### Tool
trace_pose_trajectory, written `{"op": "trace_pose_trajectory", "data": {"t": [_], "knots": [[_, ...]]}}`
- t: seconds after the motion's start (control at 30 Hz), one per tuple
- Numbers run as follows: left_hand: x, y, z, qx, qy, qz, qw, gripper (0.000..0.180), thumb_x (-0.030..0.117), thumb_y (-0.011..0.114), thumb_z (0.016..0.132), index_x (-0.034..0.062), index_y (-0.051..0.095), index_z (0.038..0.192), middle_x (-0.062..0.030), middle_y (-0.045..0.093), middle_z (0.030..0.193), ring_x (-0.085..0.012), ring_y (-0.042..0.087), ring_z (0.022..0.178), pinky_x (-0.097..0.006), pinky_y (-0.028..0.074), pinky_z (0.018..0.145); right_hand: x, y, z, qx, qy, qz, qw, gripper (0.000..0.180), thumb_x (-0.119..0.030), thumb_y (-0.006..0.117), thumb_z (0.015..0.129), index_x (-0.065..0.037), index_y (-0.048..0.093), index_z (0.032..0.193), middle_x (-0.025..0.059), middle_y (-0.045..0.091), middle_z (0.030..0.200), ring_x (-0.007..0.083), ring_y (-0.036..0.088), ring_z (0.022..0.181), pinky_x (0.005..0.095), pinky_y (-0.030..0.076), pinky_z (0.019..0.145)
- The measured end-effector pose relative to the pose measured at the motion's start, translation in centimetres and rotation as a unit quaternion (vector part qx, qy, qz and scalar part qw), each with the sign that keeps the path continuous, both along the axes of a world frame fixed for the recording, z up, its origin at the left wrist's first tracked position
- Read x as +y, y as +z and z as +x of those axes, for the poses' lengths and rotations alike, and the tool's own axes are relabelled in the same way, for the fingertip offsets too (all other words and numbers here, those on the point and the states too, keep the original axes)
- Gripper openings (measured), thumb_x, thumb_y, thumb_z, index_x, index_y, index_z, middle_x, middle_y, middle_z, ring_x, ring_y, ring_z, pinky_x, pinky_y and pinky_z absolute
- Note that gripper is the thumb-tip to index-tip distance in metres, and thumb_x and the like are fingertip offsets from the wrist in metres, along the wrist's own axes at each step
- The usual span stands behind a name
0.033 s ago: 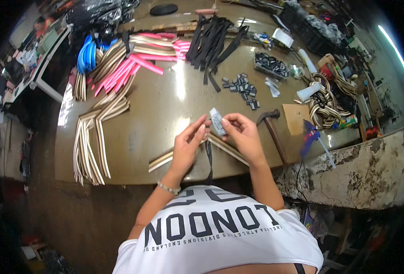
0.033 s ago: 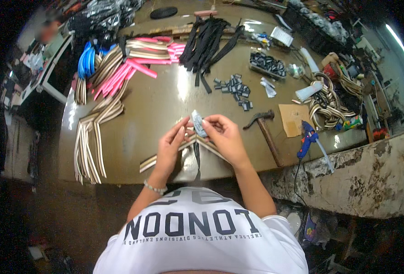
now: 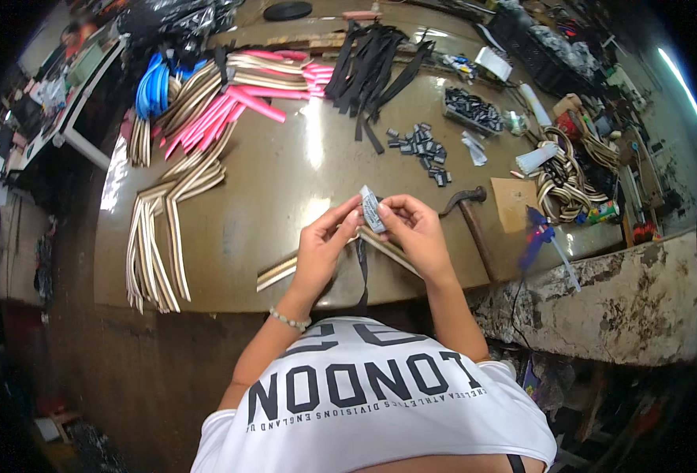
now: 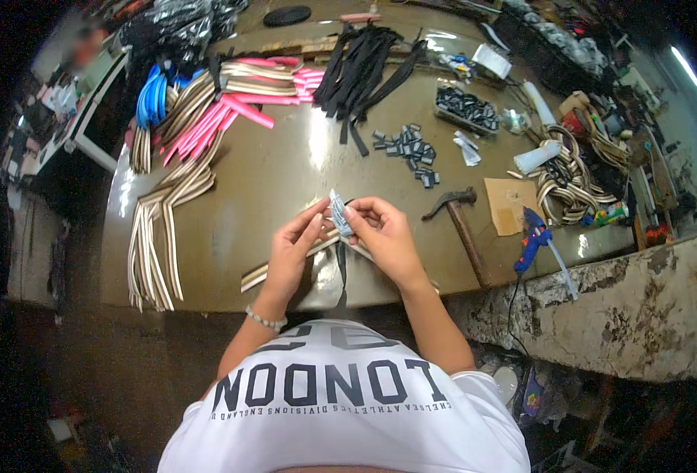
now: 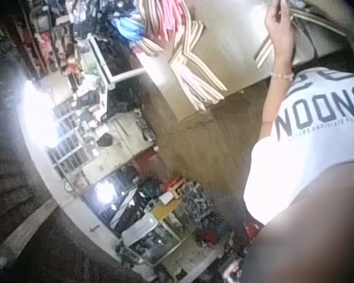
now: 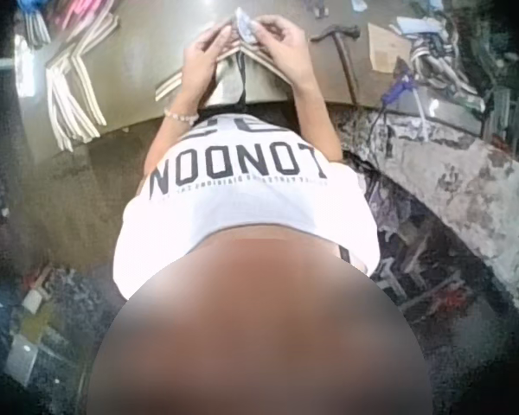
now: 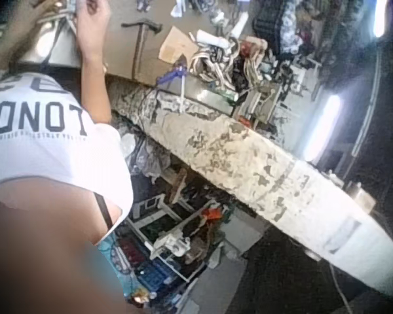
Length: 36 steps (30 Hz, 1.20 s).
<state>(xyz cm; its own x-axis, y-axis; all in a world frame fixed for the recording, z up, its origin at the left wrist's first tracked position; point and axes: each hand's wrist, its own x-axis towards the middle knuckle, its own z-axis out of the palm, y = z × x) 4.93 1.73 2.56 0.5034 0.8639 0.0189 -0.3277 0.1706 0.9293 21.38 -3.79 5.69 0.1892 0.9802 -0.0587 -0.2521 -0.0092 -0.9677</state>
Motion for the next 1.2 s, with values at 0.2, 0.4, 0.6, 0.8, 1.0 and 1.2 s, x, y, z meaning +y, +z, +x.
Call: {"op": "trace_pose_trajectory", "data": {"t": [0.2,0.4,0.6,0.8,1.0,1.2], "knots": [[0.3,0.4,-1.0,-0.061,-0.011,-0.097,0.993,0.050,0.010,0.063,0.095,-0.0015,0.045,0.139,-0.0090,0.067,0.106,-0.0115,0.064,0.090,-0.027,0.053,0.086,-0.5,-0.9,-1.8,-0.003,-0.011,-0.005,1.000,0.020,-0.015,0.064,0.096,0.003,0.062,0.104,0.0045,0.066,0.090,0.0080,0.060,0.076,0.0215,0.051,0.066],[0.0,0.7,-0.1,-0.061,0.034,-0.089,0.994,0.058,0.001,0.065,0.091,-0.0009,0.037,0.143,-0.0092,0.068,0.101,-0.0115,0.066,0.090,-0.024,0.054,0.080,-1.1,-0.5,-1.8,0.118,0.011,-0.024,0.993,0.021,-0.015,0.062,0.096,0.004,0.062,0.105,0.0064,0.066,0.092,0.0090,0.061,0.078,0.0224,0.052,0.069],[-0.2,1.3,-0.1,-0.055,0.072,-0.050,0.995,0.059,-0.002,0.061,0.092,0.0004,0.035,0.145,-0.0134,0.068,0.104,-0.0139,0.066,0.094,-0.026,0.054,0.084,-1.6,-1.4,-4.0,-0.015,-0.066,0.021,0.997,0.020,-0.014,0.064,0.095,0.003,0.061,0.105,0.0076,0.066,0.090,0.0118,0.063,0.077,0.0251,0.053,0.070],[-0.9,1.2,-0.2,-0.033,0.075,0.001,0.997,0.056,-0.004,0.058,0.092,-0.0006,0.036,0.144,-0.0164,0.066,0.109,-0.0162,0.065,0.099,-0.029,0.054,0.088,-1.1,-2.5,-2.5,0.091,-0.048,0.005,0.995,0.021,-0.013,0.062,0.096,0.004,0.059,0.107,0.0082,0.065,0.094,0.0117,0.064,0.082,0.0252,0.055,0.073],[-0.9,0.2,-0.5,-0.033,0.084,0.015,0.996,0.043,-0.004,0.059,0.092,-0.0029,0.046,0.133,-0.0172,0.063,0.115,-0.0178,0.061,0.108,-0.030,0.051,0.093,-0.9,-2.3,-2.6,0.061,-0.024,-0.007,0.998,0.024,-0.012,0.062,0.096,0.005,0.055,0.113,0.0080,0.063,0.097,0.0130,0.064,0.086,0.0268,0.056,0.076],[-1.4,-0.8,-0.4,-0.040,0.119,0.038,0.991,0.034,-0.005,0.061,0.090,-0.0037,0.053,0.123,-0.0131,0.061,0.113,-0.0169,0.060,0.107,-0.029,0.049,0.095,-0.7,-1.9,-3.9,0.032,-0.008,-0.002,0.999,0.031,-0.002,0.062,0.093,0.004,0.051,0.120,0.0092,0.060,0.106,0.0145,0.064,0.088,0.0267,0.054,0.082]]}}
